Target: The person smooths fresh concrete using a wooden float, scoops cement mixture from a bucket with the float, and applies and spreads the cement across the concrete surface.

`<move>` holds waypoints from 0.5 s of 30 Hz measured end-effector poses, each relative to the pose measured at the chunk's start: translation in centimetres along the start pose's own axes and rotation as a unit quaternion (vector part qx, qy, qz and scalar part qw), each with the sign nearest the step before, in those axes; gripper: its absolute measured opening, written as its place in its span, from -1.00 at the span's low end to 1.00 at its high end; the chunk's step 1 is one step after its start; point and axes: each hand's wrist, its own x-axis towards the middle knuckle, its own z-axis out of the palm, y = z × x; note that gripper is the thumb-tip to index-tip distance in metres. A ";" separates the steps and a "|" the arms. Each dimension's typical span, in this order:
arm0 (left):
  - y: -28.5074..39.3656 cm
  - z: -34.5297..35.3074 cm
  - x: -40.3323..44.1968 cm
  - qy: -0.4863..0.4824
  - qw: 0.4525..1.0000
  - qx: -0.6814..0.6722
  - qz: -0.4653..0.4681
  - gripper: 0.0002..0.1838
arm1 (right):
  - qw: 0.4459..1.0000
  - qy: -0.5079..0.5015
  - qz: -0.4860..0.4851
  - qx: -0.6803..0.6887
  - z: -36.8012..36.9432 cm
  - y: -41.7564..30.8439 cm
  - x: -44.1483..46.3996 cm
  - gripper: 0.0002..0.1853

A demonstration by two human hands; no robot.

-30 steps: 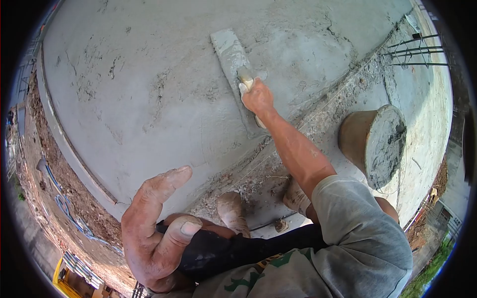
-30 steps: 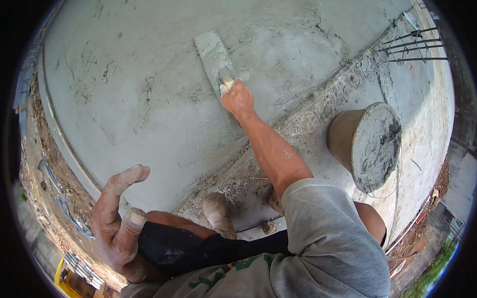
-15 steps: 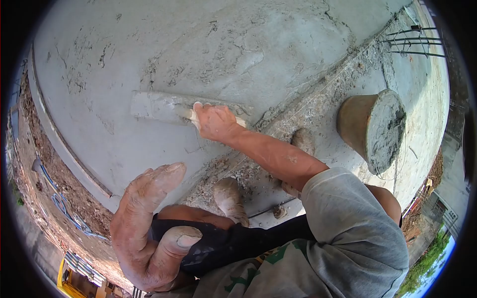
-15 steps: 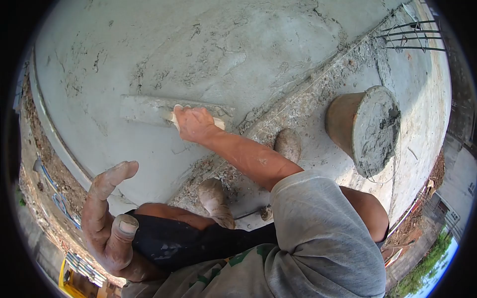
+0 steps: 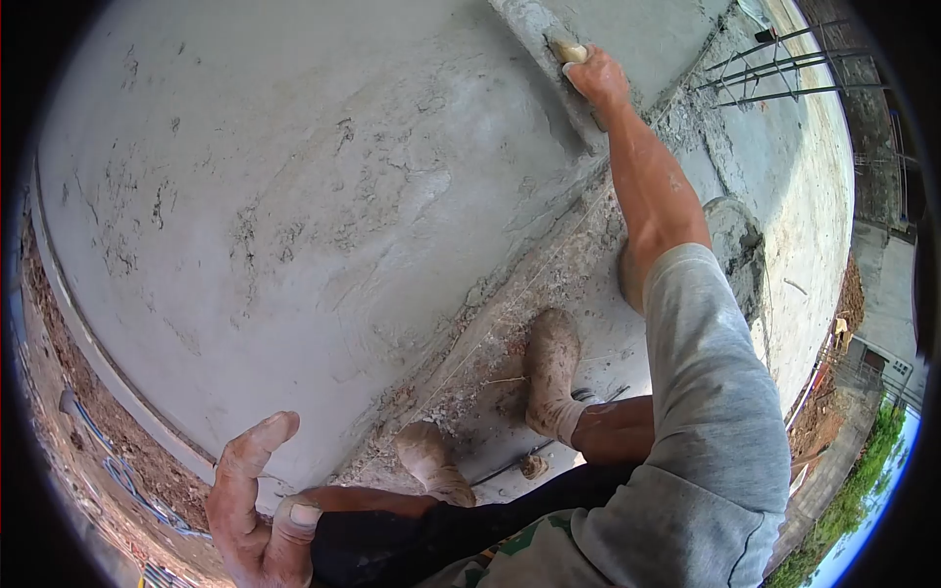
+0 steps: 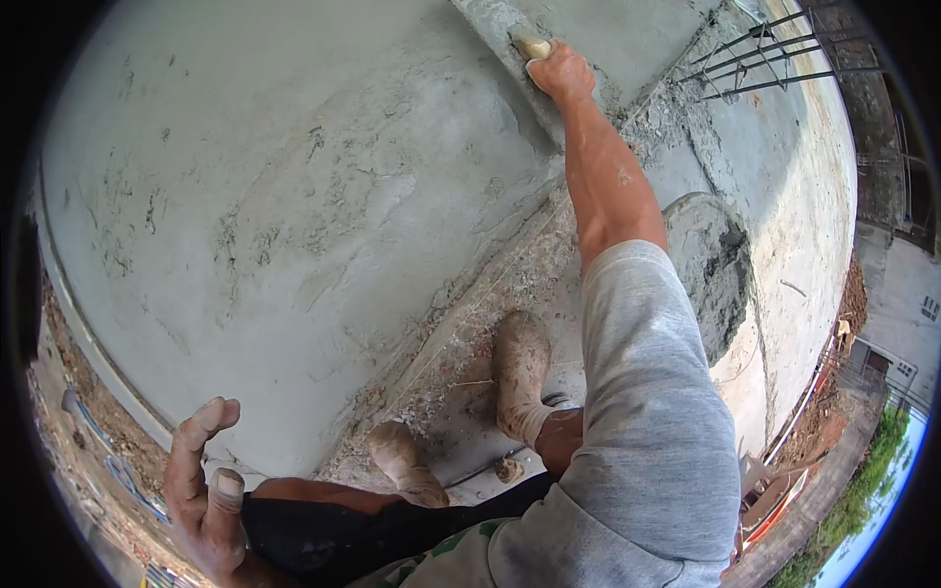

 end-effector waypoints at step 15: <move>3.3 4.6 6.1 -0.065 0.993 0.047 -0.081 -0.32 | 0.997 -0.019 -0.014 -0.077 1.9 8.3 11.1 -0.48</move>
